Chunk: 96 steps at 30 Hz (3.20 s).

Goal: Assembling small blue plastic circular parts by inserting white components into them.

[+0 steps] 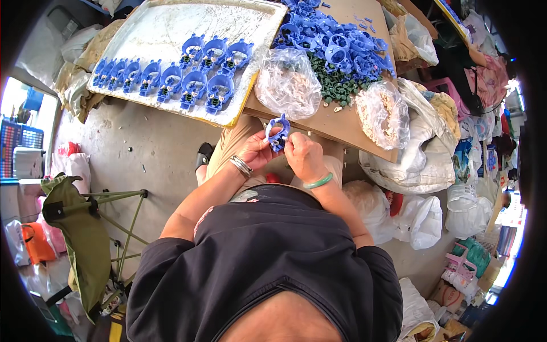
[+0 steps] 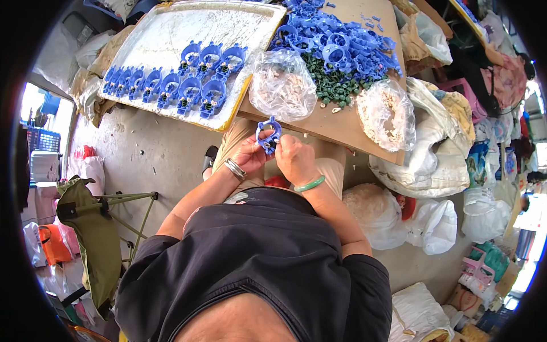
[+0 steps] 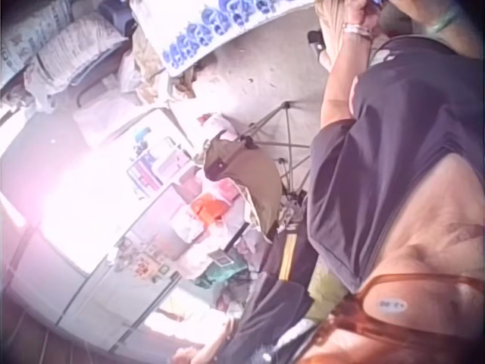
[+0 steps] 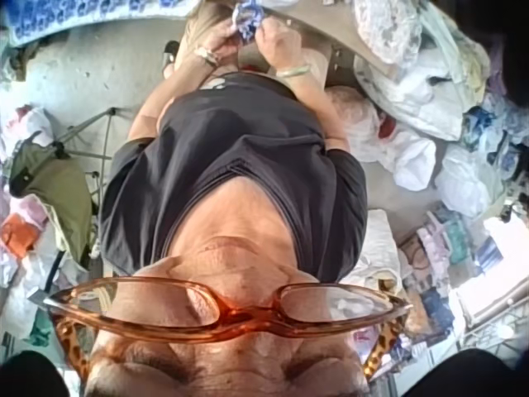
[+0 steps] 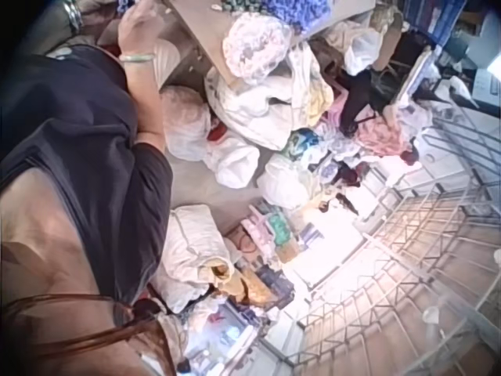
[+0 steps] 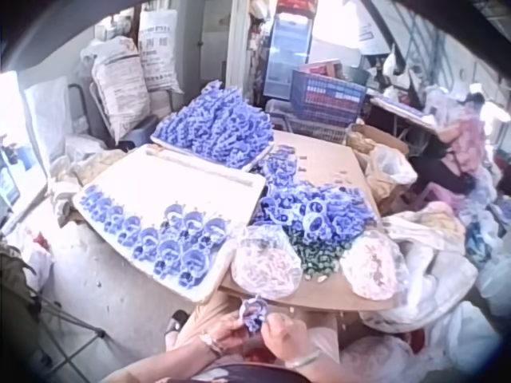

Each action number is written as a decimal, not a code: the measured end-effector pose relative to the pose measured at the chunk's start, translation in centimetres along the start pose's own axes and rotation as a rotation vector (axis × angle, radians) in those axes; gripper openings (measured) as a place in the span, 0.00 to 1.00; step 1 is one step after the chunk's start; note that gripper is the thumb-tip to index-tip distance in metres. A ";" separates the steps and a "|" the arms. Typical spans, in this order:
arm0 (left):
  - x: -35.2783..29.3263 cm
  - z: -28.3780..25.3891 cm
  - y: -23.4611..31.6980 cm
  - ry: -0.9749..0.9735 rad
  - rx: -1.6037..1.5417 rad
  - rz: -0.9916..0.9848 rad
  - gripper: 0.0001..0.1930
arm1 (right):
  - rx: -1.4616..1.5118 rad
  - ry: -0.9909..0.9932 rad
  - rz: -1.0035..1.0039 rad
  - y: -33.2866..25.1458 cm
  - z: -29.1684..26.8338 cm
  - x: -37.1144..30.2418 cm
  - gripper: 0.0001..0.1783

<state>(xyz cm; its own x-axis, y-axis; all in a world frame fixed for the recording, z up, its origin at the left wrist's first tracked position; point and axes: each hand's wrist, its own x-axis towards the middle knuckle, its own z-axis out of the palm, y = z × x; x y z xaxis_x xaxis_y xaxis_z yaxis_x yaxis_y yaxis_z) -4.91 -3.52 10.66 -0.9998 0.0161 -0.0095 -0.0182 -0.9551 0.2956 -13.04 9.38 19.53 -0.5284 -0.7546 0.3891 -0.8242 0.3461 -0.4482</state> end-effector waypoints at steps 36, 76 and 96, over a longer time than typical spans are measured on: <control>-0.5 0.6 0.3 0.014 0.017 -0.159 0.19 | 1.077 -0.043 0.514 2.1 -0.6 0.4 0.18; -0.4 4.5 -1.8 0.151 1.570 0.584 0.14 | 1.273 -0.031 0.872 4.4 -0.2 -2.1 0.14; -1.0 1.1 -0.5 0.161 0.085 -0.110 0.15 | 0.934 -0.030 0.486 3.8 -0.1 -1.7 0.19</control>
<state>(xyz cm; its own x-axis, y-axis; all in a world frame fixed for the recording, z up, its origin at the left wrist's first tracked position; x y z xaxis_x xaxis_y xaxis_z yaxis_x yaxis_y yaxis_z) -3.92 -2.75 11.56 -0.9783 0.0648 -0.1966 -0.1342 -0.9219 0.3636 -15.28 12.01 17.25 -0.7441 -0.6680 -0.0129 -0.0341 0.0572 -0.9978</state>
